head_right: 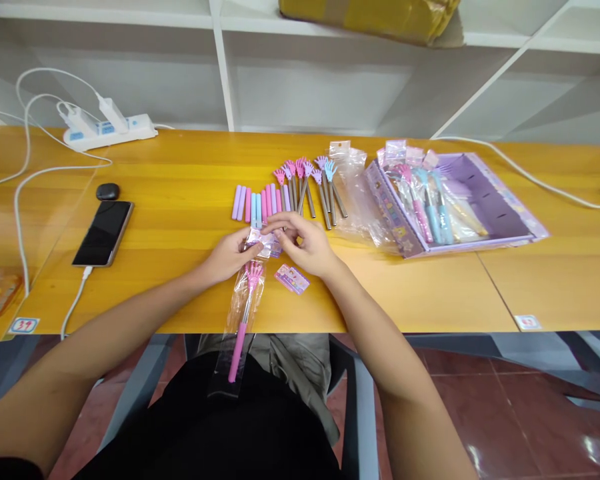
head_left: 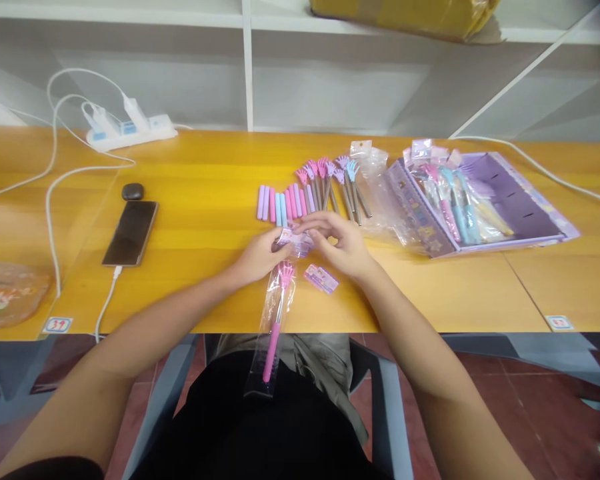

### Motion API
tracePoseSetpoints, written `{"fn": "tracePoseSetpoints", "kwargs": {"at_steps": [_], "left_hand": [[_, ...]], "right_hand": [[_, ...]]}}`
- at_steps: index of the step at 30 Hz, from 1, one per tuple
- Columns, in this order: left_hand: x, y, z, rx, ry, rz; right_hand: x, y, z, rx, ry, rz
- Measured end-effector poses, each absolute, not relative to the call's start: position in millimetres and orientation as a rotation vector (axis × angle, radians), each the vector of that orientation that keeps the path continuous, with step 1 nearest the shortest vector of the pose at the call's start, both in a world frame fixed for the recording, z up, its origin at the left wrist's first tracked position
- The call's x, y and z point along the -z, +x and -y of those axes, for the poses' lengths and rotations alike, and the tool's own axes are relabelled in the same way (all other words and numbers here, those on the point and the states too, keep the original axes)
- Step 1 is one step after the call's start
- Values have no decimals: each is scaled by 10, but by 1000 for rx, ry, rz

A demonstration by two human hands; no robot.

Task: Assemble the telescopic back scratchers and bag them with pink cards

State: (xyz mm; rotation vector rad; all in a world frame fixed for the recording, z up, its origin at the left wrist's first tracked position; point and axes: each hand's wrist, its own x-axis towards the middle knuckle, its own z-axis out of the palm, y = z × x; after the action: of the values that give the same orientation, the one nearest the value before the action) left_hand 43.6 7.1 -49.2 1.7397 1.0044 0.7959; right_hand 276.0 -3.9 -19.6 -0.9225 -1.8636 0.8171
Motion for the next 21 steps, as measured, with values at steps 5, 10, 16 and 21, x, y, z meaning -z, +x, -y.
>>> {"fn": "tracePoseSetpoints", "kwargs": {"at_steps": [5,10,16,21], "left_hand": [[510,439,-73,-805,1747,-1015],[489,443,-65,-798,1751,-1017],[425,438,-48,-794,1781,-1010],[415,438,-38,-796,1773,-1008]], "right_hand": [[204,2767,34,-802,-923,1840],[182,2761,35,-859,-911,1854],[188,2743,37,-1020,-884,1801],[235,2735,7,-1092,-935,1687]]}}
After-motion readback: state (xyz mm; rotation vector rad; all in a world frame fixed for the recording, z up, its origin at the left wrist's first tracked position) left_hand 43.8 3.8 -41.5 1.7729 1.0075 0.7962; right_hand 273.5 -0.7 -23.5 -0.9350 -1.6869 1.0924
